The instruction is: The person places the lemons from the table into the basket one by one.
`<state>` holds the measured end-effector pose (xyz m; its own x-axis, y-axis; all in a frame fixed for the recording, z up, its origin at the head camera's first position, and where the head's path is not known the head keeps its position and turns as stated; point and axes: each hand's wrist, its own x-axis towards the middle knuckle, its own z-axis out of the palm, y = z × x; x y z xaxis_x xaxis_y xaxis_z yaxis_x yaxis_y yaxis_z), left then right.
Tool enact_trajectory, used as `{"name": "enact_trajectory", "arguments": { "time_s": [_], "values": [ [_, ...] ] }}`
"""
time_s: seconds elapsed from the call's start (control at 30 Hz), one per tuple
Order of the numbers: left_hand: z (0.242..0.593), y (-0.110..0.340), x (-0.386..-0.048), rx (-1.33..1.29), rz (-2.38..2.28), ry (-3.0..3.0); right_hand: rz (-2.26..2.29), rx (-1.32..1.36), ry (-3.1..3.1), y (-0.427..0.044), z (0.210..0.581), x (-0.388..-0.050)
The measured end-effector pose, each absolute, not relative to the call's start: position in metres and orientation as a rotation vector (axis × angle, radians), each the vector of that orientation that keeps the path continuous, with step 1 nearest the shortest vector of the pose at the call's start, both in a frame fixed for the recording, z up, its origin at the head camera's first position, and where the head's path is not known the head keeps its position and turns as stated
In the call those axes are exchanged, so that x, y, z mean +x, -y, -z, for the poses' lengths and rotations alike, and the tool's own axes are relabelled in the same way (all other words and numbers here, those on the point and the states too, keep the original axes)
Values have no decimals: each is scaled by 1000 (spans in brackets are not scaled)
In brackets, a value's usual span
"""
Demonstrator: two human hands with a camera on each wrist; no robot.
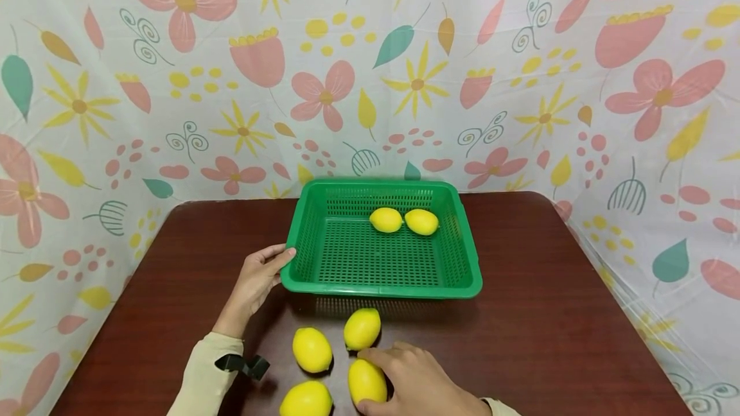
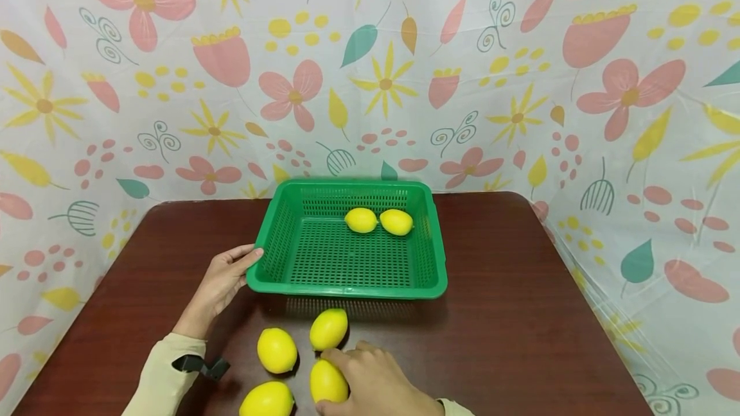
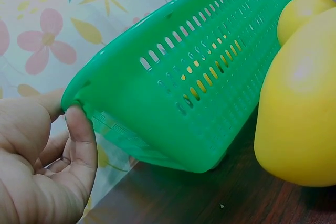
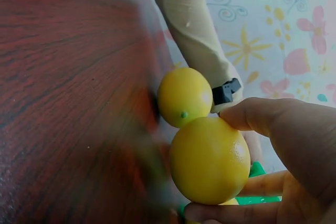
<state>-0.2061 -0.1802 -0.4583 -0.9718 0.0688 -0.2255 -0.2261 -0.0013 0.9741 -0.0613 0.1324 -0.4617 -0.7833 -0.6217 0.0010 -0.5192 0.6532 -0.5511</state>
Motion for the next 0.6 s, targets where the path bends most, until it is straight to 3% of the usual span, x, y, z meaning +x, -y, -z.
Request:
{"name": "enact_trajectory", "arguments": {
  "time_s": [0.6],
  "values": [
    [458,180,-206,-164,-2082,-2053,838,-1222,-2604,-145,407,-75]
  ]
}}
